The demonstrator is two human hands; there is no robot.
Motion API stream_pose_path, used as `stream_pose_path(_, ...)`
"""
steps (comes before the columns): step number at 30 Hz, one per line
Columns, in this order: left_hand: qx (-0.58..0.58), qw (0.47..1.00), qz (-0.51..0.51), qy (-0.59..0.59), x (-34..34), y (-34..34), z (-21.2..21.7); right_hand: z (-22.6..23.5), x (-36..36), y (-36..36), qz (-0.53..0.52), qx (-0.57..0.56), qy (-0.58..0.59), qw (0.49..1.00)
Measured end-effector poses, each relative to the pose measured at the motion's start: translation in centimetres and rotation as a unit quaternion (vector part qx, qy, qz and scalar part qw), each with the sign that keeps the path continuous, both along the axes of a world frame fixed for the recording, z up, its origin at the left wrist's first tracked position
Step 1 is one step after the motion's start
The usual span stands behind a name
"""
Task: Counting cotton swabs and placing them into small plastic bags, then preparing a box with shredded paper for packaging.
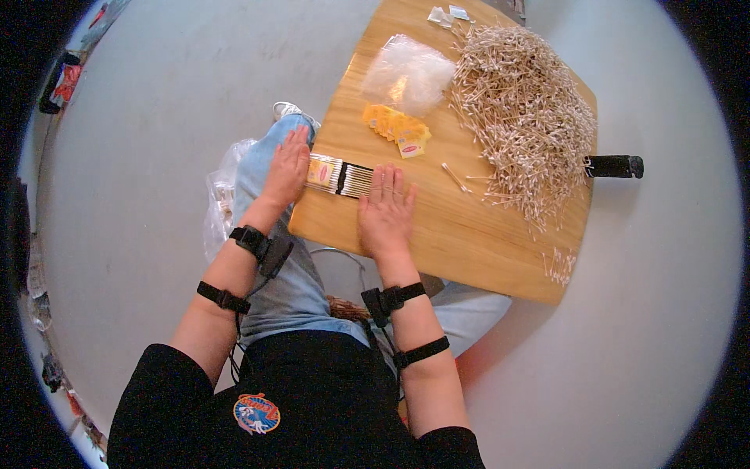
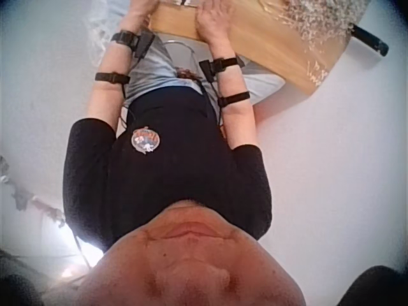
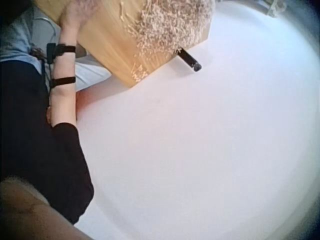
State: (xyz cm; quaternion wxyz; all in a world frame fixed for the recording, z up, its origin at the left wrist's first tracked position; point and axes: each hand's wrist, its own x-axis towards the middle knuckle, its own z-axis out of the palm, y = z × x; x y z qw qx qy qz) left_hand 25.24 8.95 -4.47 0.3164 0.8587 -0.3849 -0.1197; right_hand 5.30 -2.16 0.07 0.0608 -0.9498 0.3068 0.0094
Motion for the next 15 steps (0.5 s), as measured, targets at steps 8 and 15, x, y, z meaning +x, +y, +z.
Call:
stream_pose_path(8,-0.007,1.0,-0.001,0.007,-0.3,0.1,0.2,-0.2,2.3,1.6,0.009,0.013,-0.02,1.0)
stream_pose_path(15,0.003,1.0,0.002,0.012,-0.4,-0.2,0.8,-0.5,3.1,2.1,0.003,0.016,-0.043,0.999)
